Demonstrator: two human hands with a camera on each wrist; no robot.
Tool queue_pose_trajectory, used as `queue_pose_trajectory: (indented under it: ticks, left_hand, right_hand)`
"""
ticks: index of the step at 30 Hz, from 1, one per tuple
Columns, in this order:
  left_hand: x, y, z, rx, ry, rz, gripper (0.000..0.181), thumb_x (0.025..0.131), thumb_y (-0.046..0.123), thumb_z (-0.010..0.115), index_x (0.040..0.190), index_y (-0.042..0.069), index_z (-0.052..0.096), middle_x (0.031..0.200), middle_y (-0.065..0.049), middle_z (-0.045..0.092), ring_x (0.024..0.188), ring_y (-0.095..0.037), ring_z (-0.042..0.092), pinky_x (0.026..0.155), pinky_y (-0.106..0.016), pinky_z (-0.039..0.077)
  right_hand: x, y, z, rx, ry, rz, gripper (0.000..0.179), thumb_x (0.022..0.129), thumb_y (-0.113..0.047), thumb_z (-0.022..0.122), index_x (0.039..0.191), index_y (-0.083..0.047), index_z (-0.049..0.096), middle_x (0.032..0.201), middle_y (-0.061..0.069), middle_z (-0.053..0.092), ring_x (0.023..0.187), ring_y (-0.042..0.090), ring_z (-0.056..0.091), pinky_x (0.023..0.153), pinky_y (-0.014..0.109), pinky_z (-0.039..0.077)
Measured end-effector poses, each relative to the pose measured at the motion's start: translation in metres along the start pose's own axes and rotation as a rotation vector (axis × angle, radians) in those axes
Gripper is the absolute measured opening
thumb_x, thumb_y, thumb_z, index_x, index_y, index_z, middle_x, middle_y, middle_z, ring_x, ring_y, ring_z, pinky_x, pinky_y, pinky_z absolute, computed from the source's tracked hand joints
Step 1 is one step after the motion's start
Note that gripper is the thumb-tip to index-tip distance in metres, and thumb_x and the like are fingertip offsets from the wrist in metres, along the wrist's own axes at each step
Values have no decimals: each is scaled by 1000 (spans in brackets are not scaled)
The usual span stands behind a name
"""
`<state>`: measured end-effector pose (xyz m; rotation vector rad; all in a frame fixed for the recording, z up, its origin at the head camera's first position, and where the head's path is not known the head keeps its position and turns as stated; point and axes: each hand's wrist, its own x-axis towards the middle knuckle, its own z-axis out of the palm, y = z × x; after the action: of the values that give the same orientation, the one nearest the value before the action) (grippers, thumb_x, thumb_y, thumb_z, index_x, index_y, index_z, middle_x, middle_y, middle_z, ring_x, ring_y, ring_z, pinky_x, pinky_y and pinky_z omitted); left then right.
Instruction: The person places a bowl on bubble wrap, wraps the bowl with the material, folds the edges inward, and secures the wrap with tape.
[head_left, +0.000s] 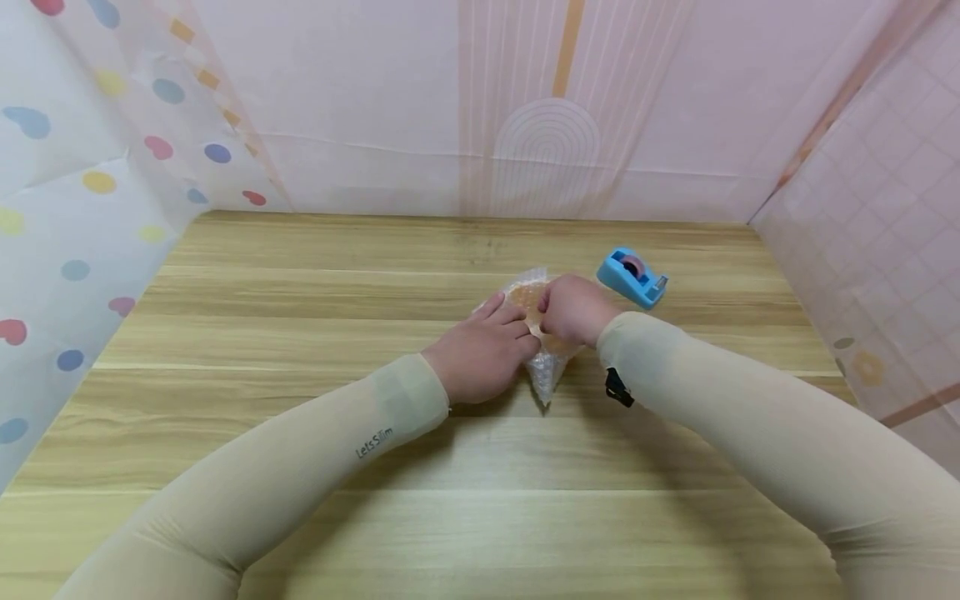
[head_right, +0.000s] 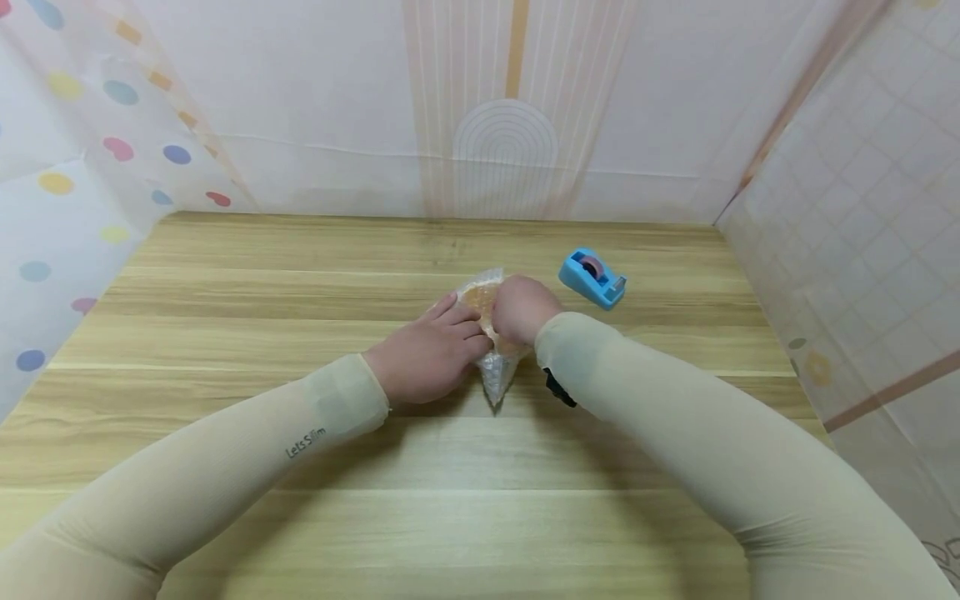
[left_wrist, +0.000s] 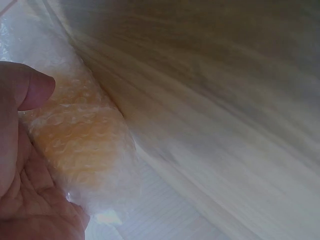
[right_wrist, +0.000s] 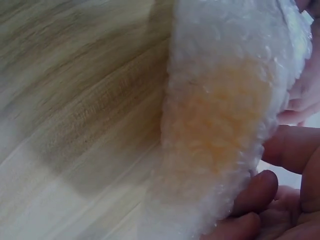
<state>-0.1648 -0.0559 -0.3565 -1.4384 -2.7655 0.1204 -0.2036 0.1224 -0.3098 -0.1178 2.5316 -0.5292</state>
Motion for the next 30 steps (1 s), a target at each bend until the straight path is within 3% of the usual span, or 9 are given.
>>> queue_pose_trajectory:
  ticks: [3, 8, 11, 17, 25, 30]
  left_hand:
    - [-1, -1, 1, -10, 18, 6, 31, 105, 8, 44, 124, 15, 67, 129, -3, 68, 133, -27, 52, 130, -55, 28]
    - [-1, -1, 3, -30, 41, 9, 32, 104, 8, 45, 125, 15, 68, 130, -4, 69, 132, -28, 53, 130, -55, 29]
    - [-1, -1, 3, -37, 39, 3, 32, 104, 8, 46, 125, 15, 68, 131, -5, 69, 133, -28, 53, 131, -54, 28]
    - [-1, 0, 2, -45, 28, -7, 30, 105, 10, 45, 124, 15, 68, 129, -4, 69, 131, -27, 53, 131, -55, 27]
    - [1, 0, 4, -39, 23, -13, 30, 105, 10, 46, 124, 15, 68, 129, -4, 69, 132, -27, 53, 131, -54, 28]
    - [1, 0, 6, -27, 29, -9, 31, 104, 10, 47, 125, 15, 69, 130, -4, 69, 133, -27, 53, 131, -54, 29]
  right_hand:
    - [2, -2, 2, -53, 5, 6, 25, 102, -16, 66, 124, -4, 73, 125, 12, 72, 97, 25, 65, 74, 27, 57]
    - [2, -3, 7, -125, 23, -1, 14, 101, -18, 69, 99, -6, 74, 94, 8, 72, 81, 24, 63, 67, 29, 54]
    - [3, -2, 11, -165, 52, -24, 15, 100, -18, 69, 89, -7, 72, 86, 7, 70, 74, 24, 63, 65, 30, 53]
    - [9, -2, 17, -225, 97, -36, 15, 98, -12, 64, 86, -7, 72, 88, 8, 70, 72, 24, 61, 62, 30, 50]
    - [14, -5, 23, -287, 130, -5, 14, 101, -16, 62, 99, -9, 74, 98, 7, 72, 82, 26, 66, 68, 34, 54]
    - [16, -5, 27, -319, 171, -11, 15, 100, -15, 59, 99, -10, 73, 100, 6, 73, 83, 26, 67, 70, 38, 58]
